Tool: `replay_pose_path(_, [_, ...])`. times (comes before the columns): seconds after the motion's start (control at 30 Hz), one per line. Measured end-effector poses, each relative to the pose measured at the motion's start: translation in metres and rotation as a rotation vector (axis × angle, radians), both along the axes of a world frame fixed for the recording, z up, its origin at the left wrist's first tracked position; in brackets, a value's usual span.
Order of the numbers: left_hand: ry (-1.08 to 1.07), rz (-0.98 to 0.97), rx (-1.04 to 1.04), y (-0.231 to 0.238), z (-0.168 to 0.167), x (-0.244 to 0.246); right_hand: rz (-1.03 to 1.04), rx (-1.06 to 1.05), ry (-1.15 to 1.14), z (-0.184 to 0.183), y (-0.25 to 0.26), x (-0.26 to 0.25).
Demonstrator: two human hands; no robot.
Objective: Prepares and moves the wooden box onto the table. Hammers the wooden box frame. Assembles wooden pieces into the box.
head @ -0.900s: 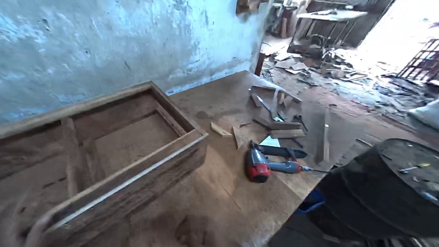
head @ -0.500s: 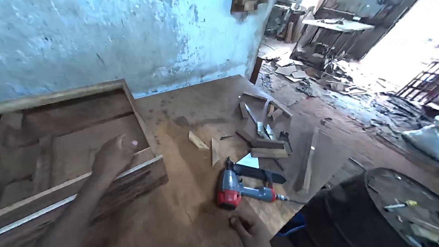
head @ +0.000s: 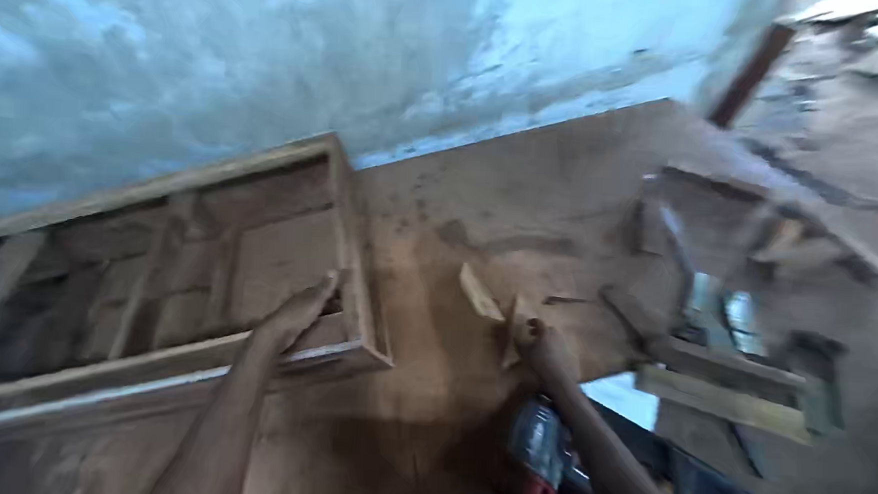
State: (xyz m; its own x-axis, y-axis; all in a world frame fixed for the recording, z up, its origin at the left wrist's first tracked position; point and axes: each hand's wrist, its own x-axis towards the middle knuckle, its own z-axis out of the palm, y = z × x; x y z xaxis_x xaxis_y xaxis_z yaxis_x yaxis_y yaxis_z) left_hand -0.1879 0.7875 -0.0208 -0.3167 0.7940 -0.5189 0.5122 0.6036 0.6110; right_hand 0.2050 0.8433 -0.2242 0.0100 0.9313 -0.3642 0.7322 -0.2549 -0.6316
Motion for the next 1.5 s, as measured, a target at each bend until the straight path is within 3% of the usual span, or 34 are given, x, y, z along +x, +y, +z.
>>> replay_pose_path(0.2, [0.011,-0.026,0.045,0.001,-0.020,-0.004,-0.055,-0.009,-0.132,-0.056,0.016,-0.017])
replay_pose_path(0.37, [0.150,-0.157,0.122,-0.016,-0.005,-0.002,-0.060,0.021,-0.069,-0.051,0.002,-0.025])
replay_pose_path(0.53, [0.568,-0.382,0.190,-0.039,-0.033,-0.035,-0.215,0.130,-0.025,-0.014,-0.023,0.058])
replay_pose_path(0.63, [0.654,-0.321,0.258,-0.050,-0.046,-0.035,-0.377,0.236,-0.116,0.004,-0.073,0.124])
replay_pose_path(0.8, [0.767,-0.270,0.237,-0.052,-0.022,0.010,-0.665,0.031,-0.308,-0.013,-0.141,0.231])
replay_pose_path(0.9, [0.751,-0.191,0.210,-0.060,-0.008,0.037,-0.635,-0.064,-0.349,-0.047,-0.146,0.280])
replay_pose_path(1.0, [0.794,-0.190,0.058,-0.067,-0.025,0.020,-0.544,0.011,-0.386,-0.074,-0.137,0.302])
replay_pose_path(1.07, [0.832,-0.233,0.133,-0.086,-0.039,0.012,-0.509,0.032,-0.392,-0.075,-0.125,0.299])
replay_pose_path(1.13, [0.821,-0.224,0.111,-0.111,-0.026,0.035,-0.441,-0.091,-0.396,-0.069,-0.113,0.293])
replay_pose_path(1.2, [0.843,-0.269,0.200,-0.138,-0.038,0.036,-0.323,-0.195,-0.376,-0.057,-0.104,0.295])
replay_pose_path(1.3, [0.803,-0.400,0.269,-0.176,-0.048,0.035,-0.218,-0.108,-0.259,-0.030,-0.083,0.302])
replay_pose_path(1.37, [0.777,-0.440,0.343,-0.199,-0.052,0.037,-0.282,-0.038,-0.087,-0.001,-0.069,0.301])
replay_pose_path(1.5, [0.765,-0.401,0.435,-0.221,-0.055,0.043,-0.607,-0.016,0.260,0.070,-0.052,0.282])
